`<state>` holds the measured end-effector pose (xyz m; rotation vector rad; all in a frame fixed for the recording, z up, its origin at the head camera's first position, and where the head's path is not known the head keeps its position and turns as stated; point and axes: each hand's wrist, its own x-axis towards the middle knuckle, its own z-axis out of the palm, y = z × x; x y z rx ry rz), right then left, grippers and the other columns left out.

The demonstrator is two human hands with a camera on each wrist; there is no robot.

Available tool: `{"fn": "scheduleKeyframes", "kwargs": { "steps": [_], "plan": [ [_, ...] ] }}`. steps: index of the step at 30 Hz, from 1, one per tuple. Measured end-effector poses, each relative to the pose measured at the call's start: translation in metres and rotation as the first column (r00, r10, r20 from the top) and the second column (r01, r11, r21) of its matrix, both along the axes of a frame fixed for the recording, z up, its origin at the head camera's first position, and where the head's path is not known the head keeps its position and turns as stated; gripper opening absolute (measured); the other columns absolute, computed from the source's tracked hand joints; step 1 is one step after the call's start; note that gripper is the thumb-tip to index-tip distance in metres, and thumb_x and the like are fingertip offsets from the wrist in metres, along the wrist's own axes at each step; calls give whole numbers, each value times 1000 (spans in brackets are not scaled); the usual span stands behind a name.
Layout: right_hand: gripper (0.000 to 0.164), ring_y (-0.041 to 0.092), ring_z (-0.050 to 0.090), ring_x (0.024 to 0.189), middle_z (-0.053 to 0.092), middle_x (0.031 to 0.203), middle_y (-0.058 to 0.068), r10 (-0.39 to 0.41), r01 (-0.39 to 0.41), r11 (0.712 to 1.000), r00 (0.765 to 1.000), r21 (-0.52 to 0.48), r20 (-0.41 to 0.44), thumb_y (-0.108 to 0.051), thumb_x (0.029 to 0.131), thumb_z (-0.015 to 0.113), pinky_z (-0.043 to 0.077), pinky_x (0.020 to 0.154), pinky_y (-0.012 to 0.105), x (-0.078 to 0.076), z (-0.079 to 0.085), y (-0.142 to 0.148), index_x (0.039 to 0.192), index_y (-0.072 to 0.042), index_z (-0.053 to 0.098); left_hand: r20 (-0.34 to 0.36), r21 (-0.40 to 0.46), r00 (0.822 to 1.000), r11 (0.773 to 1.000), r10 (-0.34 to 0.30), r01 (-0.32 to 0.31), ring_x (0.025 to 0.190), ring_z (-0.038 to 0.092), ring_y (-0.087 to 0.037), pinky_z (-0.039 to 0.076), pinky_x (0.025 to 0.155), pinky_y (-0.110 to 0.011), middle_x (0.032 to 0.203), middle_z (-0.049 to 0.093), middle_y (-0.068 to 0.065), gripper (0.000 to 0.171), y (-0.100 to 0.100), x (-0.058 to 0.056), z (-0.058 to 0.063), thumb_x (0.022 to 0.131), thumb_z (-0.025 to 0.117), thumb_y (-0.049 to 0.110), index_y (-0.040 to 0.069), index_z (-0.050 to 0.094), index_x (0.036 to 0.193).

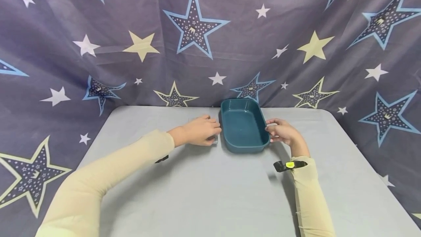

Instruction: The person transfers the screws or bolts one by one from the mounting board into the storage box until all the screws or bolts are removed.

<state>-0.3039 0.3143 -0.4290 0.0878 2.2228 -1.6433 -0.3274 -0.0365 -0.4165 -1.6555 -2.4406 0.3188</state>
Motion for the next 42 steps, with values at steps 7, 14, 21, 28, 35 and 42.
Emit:
{"fn": "scheduleKeyframes", "kwargs": {
  "steps": [7,14,21,28,35,42],
  "plan": [
    [52,4,54,63,53,70,-7,5,-5,1000,1000,0,-1,-5,99,50,55,67,25,2,0,-2,145,8,31,-33,-104,999,995,-6,3,114,59,-22,47,99,-46,123,67,-3,34,4,2,-3,96,62,32,14,63,125],
    [51,4,54,63,53,70,-7,5,-5,1000,1000,-8,-3,-5,99,50,55,66,25,1,-2,-2,144,8,31,-81,-139,997,990,5,-16,118,58,-21,48,102,-46,126,65,-2,34,4,2,-5,99,61,34,15,62,127],
    [52,3,54,62,53,69,-7,14,-15,1000,1000,-6,-7,-6,99,51,55,65,24,1,-1,0,145,8,31,-162,-154,986,988,-27,1,118,57,-21,49,97,-42,127,64,-1,32,4,3,-7,101,57,35,16,60,126],
    [53,3,54,64,54,71,-7,18,-18,1000,1000,-15,-16,-6,98,52,55,66,25,2,-1,-1,145,8,31,-201,-183,979,983,-25,-12,116,57,-19,48,94,-37,124,63,1,30,6,2,-11,101,55,36,17,58,124],
    [54,3,54,64,54,72,-8,15,-15,1000,1000,-10,-14,-6,99,51,55,67,25,1,-2,-1,146,8,30,-199,-208,980,978,-14,-29,123,56,-20,49,100,-40,131,62,-2,35,6,-1,-13,102,52,36,15,57,131],
    [54,2,53,64,54,73,-7,12,-12,1000,1000,2,-17,-7,99,51,56,69,26,1,-2,0,146,7,31,-193,-219,981,975,-8,-35,124,56,-21,49,101,-40,131,62,-2,36,6,-1,-12,101,54,36,15,56,130]
  ]
}}
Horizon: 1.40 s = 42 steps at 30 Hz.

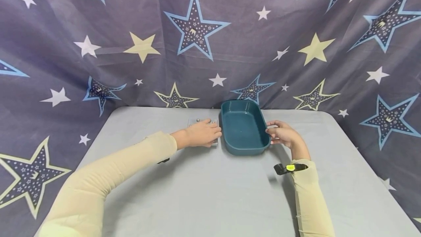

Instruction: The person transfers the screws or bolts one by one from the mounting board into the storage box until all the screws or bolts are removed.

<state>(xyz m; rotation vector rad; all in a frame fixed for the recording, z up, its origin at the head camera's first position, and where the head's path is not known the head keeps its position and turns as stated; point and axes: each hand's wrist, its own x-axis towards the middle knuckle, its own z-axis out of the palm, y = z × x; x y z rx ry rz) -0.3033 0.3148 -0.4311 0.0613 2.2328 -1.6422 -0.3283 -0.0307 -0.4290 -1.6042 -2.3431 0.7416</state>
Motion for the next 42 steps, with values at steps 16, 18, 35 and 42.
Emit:
{"fn": "scheduleKeyframes", "kwargs": {
  "steps": [16,18,35,42],
  "plan": [
    [41,2,54,65,53,74,-9,-2,5,997,999,-77,42,-7,98,51,54,65,22,-1,-2,1,134,9,39,24,-20,999,999,30,-30,128,55,-24,45,111,-45,133,62,-5,40,6,-1,-3,99,56,36,12,58,130],
    [36,2,54,65,53,74,-9,-4,10,994,998,-108,58,-6,98,50,54,65,21,-2,-3,1,130,7,41,30,-22,999,999,36,-36,128,55,-24,44,112,-46,133,62,-6,40,7,-1,-3,99,56,35,11,58,131],
    [13,4,43,62,44,68,-8,85,-44,957,988,-285,130,2,96,42,50,64,22,-8,-11,4,98,-10,47,77,4,996,999,51,-52,125,56,-24,44,111,-46,130,63,-5,39,9,2,0,98,60,35,11,60,129],
    [11,3,44,61,47,68,-8,83,-43,956,988,-291,126,2,96,42,51,64,22,-7,-10,6,102,-7,46,83,-1,995,998,56,-56,126,55,-24,45,111,-46,132,63,-5,39,10,3,1,98,60,34,11,60,130]
  ]
}}
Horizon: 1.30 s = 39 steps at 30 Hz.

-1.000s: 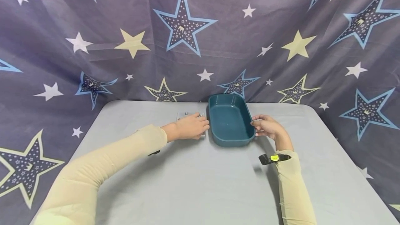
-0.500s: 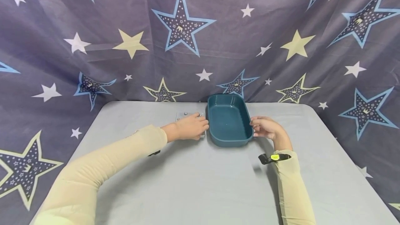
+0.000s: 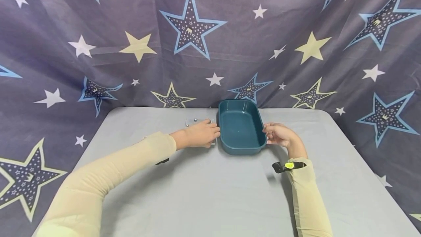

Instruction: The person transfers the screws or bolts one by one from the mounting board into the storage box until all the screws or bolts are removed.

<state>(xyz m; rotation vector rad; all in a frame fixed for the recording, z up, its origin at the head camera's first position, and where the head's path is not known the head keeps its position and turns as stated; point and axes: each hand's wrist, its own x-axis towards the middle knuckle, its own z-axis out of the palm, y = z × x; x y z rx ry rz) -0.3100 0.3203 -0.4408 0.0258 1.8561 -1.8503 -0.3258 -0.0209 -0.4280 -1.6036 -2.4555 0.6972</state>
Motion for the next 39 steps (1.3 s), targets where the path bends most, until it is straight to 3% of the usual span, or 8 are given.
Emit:
{"fn": "scheduleKeyframes", "kwargs": {
  "steps": [14,26,31,39],
  "plan": [
    [18,3,40,60,42,66,-8,-2,1,1000,1000,-23,-20,4,97,40,49,62,21,-4,-4,6,91,-12,46,26,16,1000,1000,-8,8,130,54,-26,43,113,-50,136,61,-7,40,0,-5,-4,99,58,33,10,59,132],
    [22,4,39,60,40,65,-7,0,0,1000,1000,-23,-18,4,97,40,48,63,22,-4,-3,5,86,-13,47,27,49,999,999,-22,20,122,56,-26,48,107,-48,129,64,-6,36,0,-6,-5,97,58,30,10,61,126],
    [22,4,39,60,39,65,-8,19,-20,1000,1000,-15,-22,4,98,39,48,64,22,-4,-3,5,86,-14,47,60,23,998,1000,8,-9,125,55,-25,47,109,-49,134,63,-6,40,2,-6,-5,98,60,33,10,62,131],
    [18,4,39,61,39,66,-8,18,-18,1000,999,-14,-34,3,97,40,49,64,22,-4,-5,7,89,-13,47,54,-8,998,1000,14,-13,126,55,-25,46,109,-48,134,63,-5,40,5,-7,-4,99,58,33,11,62,132]
  ]
}}
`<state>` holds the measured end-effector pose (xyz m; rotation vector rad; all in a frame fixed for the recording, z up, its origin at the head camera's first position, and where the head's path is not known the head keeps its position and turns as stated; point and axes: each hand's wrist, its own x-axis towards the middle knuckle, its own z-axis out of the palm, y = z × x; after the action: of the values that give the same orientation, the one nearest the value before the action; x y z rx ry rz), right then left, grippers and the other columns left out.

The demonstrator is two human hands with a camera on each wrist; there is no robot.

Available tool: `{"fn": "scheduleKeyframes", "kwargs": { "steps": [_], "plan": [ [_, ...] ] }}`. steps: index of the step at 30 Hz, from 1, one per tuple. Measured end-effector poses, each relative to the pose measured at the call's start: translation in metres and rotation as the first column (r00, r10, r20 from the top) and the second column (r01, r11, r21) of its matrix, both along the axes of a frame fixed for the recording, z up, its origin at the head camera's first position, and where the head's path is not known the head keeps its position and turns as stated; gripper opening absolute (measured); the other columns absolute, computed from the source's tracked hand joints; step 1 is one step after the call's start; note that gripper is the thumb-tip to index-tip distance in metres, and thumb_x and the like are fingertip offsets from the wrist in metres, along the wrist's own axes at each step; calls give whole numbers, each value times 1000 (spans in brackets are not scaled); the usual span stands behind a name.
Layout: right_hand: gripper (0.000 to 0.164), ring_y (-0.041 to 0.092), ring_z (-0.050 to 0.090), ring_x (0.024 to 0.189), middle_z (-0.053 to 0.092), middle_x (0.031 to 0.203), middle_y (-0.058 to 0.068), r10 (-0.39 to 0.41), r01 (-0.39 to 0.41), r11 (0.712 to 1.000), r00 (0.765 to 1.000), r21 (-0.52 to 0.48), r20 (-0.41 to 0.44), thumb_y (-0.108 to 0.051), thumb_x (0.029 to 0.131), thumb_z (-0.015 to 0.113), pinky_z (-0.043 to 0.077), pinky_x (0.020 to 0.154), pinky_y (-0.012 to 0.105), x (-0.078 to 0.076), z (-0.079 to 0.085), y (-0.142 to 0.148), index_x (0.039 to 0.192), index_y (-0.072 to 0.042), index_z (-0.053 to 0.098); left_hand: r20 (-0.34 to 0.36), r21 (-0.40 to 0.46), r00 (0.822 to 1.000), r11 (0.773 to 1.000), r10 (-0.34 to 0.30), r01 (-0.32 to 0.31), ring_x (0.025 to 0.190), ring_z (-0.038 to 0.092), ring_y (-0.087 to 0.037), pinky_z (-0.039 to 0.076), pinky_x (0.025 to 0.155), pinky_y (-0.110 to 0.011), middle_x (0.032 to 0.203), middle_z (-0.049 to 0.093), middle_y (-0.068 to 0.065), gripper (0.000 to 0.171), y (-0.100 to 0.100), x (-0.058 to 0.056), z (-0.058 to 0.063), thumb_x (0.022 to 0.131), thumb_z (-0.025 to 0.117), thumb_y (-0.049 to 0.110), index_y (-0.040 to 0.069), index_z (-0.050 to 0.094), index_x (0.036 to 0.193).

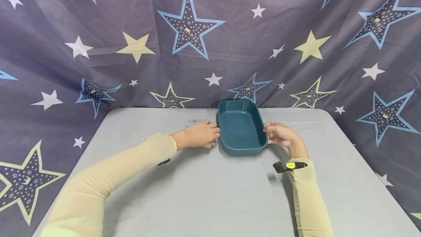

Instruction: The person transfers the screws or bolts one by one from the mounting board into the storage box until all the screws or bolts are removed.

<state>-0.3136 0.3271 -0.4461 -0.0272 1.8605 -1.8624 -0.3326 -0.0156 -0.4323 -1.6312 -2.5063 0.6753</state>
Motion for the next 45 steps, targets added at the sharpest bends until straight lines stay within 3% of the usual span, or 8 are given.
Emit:
{"fn": "scheduleKeyframes", "kwargs": {
  "steps": [13,23,36,45],
  "plan": [
    [18,4,40,62,39,67,-8,-5,5,1000,1000,7,-14,3,97,41,49,64,22,2,1,2,93,-13,47,-49,42,998,998,-44,46,119,60,-22,51,102,-42,125,66,-3,33,-3,0,6,101,57,35,13,64,124],
    [17,4,41,61,42,68,-8,-12,12,1000,1000,-14,-1,4,97,39,50,63,22,2,5,3,95,-11,47,-59,0,998,1000,-21,21,124,61,-24,50,105,-42,130,66,-6,38,1,6,18,103,56,36,10,65,129],
    [13,3,42,62,42,69,-8,-15,15,1000,1000,8,-9,3,96,42,50,64,22,1,4,1,101,-9,45,-116,-38,993,999,8,-12,126,60,-27,48,110,-44,133,65,-10,43,3,8,10,97,60,30,5,62,132],
    [13,3,42,60,41,67,-8,-18,18,1000,1000,22,-1,1,96,43,50,64,22,4,3,-1,96,-11,46,-190,-32,981,999,-42,36,121,60,-26,51,105,-41,128,63,-10,43,-3,8,0,96,58,34,6,59,129]
  ]
}}
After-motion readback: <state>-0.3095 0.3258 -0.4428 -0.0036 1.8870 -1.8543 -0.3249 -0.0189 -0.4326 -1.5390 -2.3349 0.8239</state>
